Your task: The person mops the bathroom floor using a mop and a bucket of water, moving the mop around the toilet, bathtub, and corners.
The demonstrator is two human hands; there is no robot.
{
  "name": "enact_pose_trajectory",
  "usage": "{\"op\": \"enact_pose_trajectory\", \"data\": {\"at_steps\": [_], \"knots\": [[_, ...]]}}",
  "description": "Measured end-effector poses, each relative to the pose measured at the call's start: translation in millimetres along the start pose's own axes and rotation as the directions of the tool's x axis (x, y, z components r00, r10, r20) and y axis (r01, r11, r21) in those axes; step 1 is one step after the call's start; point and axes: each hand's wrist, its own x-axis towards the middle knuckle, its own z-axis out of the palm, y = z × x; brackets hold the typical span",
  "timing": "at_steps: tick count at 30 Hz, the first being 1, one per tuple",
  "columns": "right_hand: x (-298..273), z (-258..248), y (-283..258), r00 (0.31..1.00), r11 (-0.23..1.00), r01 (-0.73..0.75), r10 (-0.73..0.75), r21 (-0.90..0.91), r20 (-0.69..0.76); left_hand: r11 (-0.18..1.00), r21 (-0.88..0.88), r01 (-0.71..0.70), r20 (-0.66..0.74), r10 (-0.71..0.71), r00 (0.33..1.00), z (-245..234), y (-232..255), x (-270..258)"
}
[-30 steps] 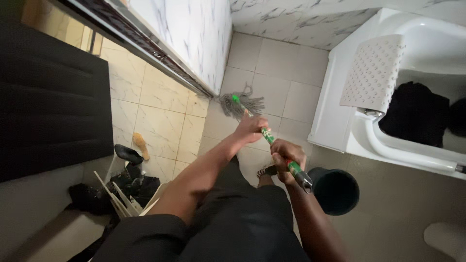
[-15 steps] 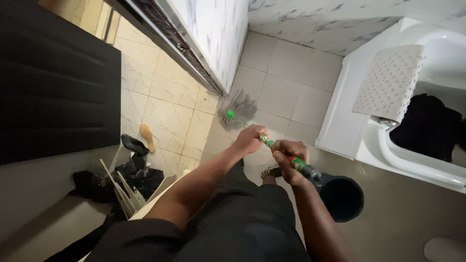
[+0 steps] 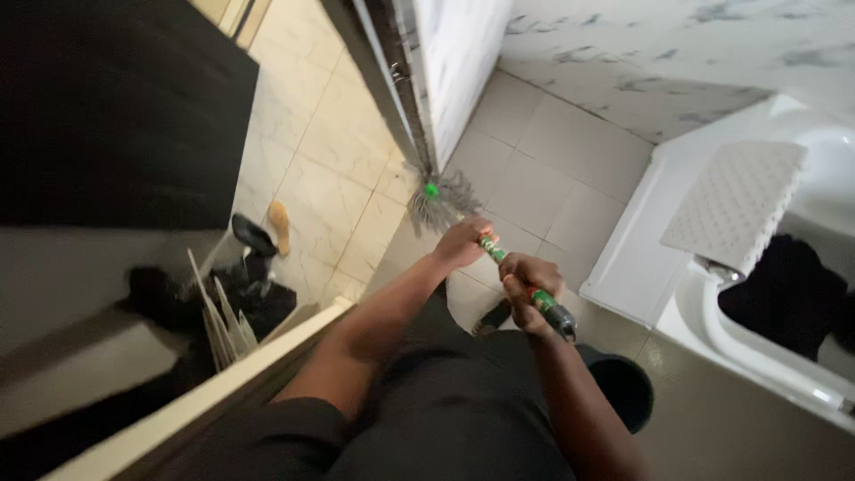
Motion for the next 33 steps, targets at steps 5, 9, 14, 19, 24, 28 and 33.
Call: {"op": "enact_pose_trajectory", "data": {"at_steps": [5,9,14,19,24,28,33], "knots": [[8,-15,14,0.999,0.996,-0.051,0.05,0.073,0.016,0.991,-0.064,0.116,-0.084,-0.121,0.989,23,-2,0],[23,-23,-19,0.973,0.974,-0.217,0.21,0.068,0.096,0.953,0.003,0.302,-0.046,-0.302,0.952,41,6,-17],[19,-31,-37,0.908,0.93,-0.367,0.354,0.021,0.226,0.946,-0.09,0.312,-0.21,-0.324,0.922,62,22,-44],[5,-37,-44,0.818,0.946,-0.161,0.287,-0.281,0.498,0.952,-0.256,0.168,-0.297,-0.243,0.923,70,33,-44],[6,-43,-49,0.849,0.966,-0.223,0.257,-0.127,0.461,0.988,-0.091,0.126,-0.295,-0.148,0.944,79,31,-24],[12,-47,-46,0.844,0.963,-0.269,0.241,-0.011,0.479,0.919,-0.227,0.324,-0.222,-0.372,0.901,83,38,-28],[25,-41,-23,0.823,0.921,-0.368,0.261,0.125,0.505,0.918,-0.155,0.366,-0.319,-0.397,0.861,71,38,-59]]}}
